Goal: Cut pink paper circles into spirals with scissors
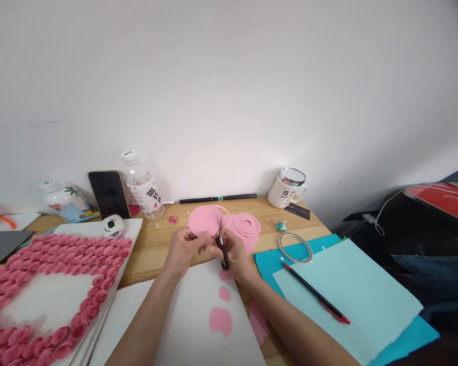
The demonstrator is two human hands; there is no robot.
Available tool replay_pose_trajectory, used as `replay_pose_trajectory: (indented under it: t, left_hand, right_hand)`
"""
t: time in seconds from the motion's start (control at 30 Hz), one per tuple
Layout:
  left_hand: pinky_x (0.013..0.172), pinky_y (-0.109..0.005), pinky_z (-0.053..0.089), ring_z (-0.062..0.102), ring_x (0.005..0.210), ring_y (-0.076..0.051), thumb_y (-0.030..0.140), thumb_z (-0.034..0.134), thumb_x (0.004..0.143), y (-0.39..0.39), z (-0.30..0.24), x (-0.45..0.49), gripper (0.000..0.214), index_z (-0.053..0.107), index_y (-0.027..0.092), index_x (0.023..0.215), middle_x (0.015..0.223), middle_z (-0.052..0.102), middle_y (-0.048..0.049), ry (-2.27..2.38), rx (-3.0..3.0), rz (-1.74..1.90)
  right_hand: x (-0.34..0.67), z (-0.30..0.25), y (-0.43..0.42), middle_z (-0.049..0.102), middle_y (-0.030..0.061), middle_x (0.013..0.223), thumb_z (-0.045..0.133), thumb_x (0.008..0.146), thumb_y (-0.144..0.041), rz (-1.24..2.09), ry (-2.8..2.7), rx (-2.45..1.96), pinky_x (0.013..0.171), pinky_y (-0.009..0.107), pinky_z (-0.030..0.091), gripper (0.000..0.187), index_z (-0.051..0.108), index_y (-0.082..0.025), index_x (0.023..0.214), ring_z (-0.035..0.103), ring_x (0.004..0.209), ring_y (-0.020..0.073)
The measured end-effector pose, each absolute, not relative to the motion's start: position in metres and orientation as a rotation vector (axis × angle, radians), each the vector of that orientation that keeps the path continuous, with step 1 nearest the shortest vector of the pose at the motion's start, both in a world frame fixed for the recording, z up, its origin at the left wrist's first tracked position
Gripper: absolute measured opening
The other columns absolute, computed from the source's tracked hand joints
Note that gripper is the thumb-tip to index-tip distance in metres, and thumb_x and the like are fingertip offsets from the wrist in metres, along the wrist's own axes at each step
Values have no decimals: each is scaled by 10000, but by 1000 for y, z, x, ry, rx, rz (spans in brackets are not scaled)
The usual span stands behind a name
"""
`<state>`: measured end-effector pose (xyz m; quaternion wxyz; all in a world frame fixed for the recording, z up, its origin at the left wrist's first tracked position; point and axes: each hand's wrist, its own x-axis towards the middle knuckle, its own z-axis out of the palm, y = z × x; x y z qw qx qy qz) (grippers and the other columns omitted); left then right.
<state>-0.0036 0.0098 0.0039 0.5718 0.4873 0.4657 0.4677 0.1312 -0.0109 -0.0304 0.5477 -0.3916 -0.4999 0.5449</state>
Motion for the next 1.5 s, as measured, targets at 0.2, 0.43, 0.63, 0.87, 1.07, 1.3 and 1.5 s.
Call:
replay_pose_trajectory:
  t: [0.2, 0.43, 0.63, 0.87, 1.07, 1.3, 1.5]
  left_hand:
    - [431, -214, 290, 384, 425, -61, 290, 687, 657, 9, 6, -4, 266, 534, 143, 497, 440, 468, 30, 1092, 1160, 1100]
    - [428, -219, 287, 375, 417, -63, 313, 694, 644, 9, 9, -4, 259, 551, 145, 510, 435, 470, 32, 1108, 1179, 1113]
    - [437, -214, 291, 378, 417, -61, 328, 699, 637, 10, 9, -4, 281, 526, 150, 504, 426, 457, 42, 1100, 1164, 1123]
    - [422, -203, 312, 386, 404, -57, 335, 701, 649, 10, 10, -3, 258, 543, 151, 562, 447, 481, 39, 1071, 1104, 1159]
    - [440, -225, 393, 436, 417, -74, 362, 712, 653, 9, 6, 1, 272, 575, 139, 577, 500, 545, 10, 988, 1029, 1157]
    - [474, -226, 393, 480, 454, -87, 326, 730, 641, 8, 1, 0, 226, 643, 124, 589, 482, 559, 2, 1012, 1046, 1143]
    - [487, -232, 384, 489, 476, -90, 313, 735, 640, 9, 1, -1, 225, 645, 118, 574, 516, 587, -15, 1029, 1056, 1112]
  right_hand:
    - [131, -33, -10, 456, -37, 641, 761, 609, -417, 1273, -1185, -942, 525, 216, 306, 392, 494, -183, 774, 377, 575, 99]
    - [131, -32, -11, 440, -52, 592, 756, 602, -400, 1326, -1159, -938, 492, 208, 304, 376, 484, -191, 755, 361, 526, 83]
    - [130, -29, -12, 435, -68, 540, 749, 601, -377, 1330, -1145, -973, 460, 201, 273, 351, 489, -189, 744, 355, 479, 72]
    - [129, -27, -13, 438, -73, 504, 736, 619, -376, 1325, -1148, -989, 426, 193, 260, 325, 501, -186, 741, 349, 449, 67]
    - [128, -34, -12, 460, -64, 522, 747, 620, -412, 1343, -1183, -973, 429, 196, 277, 356, 500, -193, 754, 367, 455, 74]
    - [129, -31, -11, 521, -32, 620, 776, 606, -435, 1339, -1200, -880, 519, 223, 349, 405, 505, -192, 783, 431, 531, 97]
    - [130, -25, -12, 546, -9, 670, 787, 590, -453, 1341, -1171, -841, 593, 256, 394, 439, 507, -196, 808, 475, 594, 126]
